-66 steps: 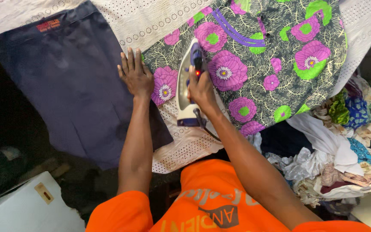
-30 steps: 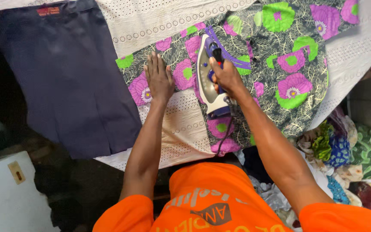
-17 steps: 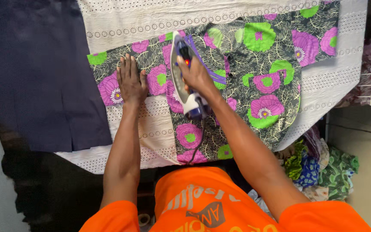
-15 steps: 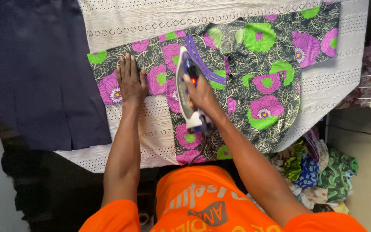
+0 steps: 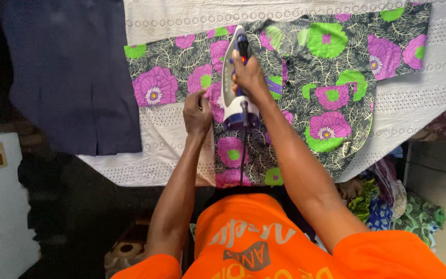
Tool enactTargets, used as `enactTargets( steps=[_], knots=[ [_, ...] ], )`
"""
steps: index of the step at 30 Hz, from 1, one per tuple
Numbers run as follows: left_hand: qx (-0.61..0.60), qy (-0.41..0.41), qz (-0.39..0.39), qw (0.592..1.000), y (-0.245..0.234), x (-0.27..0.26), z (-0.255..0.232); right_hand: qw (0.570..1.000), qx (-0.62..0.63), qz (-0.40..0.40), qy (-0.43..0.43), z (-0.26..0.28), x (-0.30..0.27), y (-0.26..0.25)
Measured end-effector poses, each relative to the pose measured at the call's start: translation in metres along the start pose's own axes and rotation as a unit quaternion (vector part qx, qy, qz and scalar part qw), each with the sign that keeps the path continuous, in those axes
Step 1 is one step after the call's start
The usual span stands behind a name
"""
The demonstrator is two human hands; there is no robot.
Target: The person irons a pair of dark gray shorts and then a floral-patterned short-sleeved shirt on a white tablecloth-covered table. They use a blue and white electric iron, smoothing the fabric and adjusting the garments between passes.
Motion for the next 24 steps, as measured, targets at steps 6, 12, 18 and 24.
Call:
enactTargets(
  steps=[6, 12, 18, 24],
  knots=[
    [-0.505, -0.17, -0.057, 0.845, 0.01, -0.019, 0.022, 0.998, -0.024, 0.043, 0.04, -0.026, -0.053, 0.017],
    [-0.543, -0.194, -0.002, 0.817, 0.001, 0.005, 0.05, 0.995, -0.065, 0.08, -0.014, -0.083, -0.179, 0.046],
    [-0.446, -0.201, 0.043, 0.871, 0.041, 0.035, 0.055, 0.992, -0.114, 0.016, 0.049, -0.114, -0.203, 0.051],
    [-0.47, -0.27, -0.053, 0.839, 0.078, 0.057, 0.066, 0.984, -0.171, 0.018, -0.045, -0.136, -0.206, 0.053]
  ],
)
Point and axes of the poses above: each hand's wrist, its own x-axis towards the middle knuckle, its own y-axis out of the palm, z = x × y, the point moved 1 cm from there along x, towards the middle knuckle, and after that the axes turned 2 degrees about z, right-handed, at the moved point
